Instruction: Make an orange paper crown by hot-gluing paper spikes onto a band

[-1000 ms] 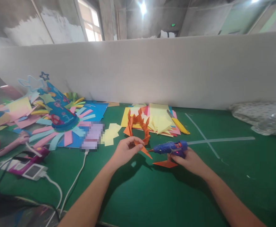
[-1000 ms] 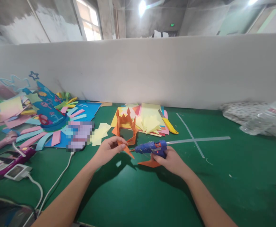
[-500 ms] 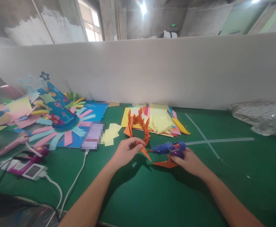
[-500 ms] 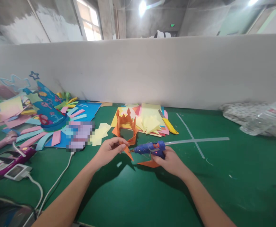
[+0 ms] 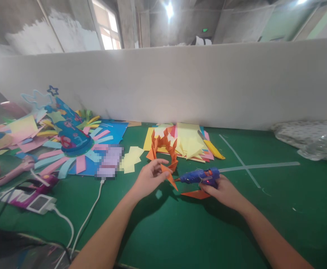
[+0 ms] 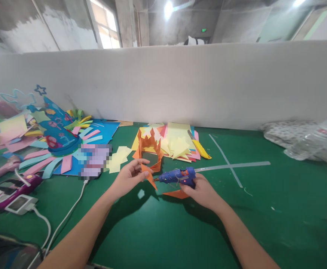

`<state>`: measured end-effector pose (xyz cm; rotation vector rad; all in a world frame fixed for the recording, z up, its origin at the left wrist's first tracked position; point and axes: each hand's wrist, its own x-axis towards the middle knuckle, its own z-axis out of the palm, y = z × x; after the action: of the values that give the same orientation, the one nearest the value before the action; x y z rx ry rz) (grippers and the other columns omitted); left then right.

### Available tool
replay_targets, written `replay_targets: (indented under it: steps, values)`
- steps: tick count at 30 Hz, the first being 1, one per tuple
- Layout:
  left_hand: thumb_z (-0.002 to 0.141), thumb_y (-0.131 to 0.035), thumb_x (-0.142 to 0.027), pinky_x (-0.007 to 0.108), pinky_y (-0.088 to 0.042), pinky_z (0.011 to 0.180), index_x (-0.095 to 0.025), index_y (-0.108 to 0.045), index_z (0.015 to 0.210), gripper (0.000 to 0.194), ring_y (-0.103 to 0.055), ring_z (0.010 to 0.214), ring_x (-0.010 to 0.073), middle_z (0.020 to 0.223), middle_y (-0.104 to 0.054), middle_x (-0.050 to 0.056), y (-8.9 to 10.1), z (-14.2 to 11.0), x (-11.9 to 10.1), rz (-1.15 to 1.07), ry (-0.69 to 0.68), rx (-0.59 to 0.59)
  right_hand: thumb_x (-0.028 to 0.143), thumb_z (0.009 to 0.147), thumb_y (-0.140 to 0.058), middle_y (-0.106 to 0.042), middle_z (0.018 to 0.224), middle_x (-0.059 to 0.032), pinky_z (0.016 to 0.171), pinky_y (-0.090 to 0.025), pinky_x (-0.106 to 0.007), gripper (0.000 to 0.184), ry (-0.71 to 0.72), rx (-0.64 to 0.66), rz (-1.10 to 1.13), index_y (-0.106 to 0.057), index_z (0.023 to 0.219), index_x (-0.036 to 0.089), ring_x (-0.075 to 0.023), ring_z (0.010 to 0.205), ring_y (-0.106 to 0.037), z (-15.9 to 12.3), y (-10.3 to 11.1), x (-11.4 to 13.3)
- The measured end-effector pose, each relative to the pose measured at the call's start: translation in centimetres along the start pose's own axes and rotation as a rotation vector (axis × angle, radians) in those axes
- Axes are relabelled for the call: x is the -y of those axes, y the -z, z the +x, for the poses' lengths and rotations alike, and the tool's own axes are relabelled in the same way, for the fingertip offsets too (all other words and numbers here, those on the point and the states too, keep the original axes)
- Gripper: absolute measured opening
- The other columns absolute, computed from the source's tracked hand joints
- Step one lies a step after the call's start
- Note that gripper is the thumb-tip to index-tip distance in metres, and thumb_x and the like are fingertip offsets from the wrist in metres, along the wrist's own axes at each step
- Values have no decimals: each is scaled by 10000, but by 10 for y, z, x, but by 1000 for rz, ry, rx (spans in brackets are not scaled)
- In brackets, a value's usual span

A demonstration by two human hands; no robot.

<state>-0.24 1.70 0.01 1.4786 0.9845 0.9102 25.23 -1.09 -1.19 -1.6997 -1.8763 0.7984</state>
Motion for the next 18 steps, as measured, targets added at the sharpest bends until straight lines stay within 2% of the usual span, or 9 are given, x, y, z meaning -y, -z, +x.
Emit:
replay_targets:
  steps: [6,15,18]
  values:
    - [770,-592,-409,234,-404,601,-177,-576,1033,351,-490,605,96,756,-587,13,2,1,2,44,4,-8,402,679,-495,-605,651,-35,577,-472,-281,283,12,-2,-5,-634,653,156,-199,623,-586,0,1,1]
    - [774,-594,-387,212,-375,566,-185,-587,1010,311,-457,575,84,633,-465,-36,2,2,2,42,-1,-29,408,692,-498,-614,682,-38,617,-478,-293,300,17,16,24,-644,685,146,-202,651,-588,1,0,-5]
    - [779,-591,-377,214,-385,576,-176,-580,1013,309,-465,583,82,676,-522,-18,3,2,0,34,10,-36,413,694,-498,-610,679,-37,621,-477,-297,304,22,7,10,-645,683,147,-206,657,-586,1,0,-5]
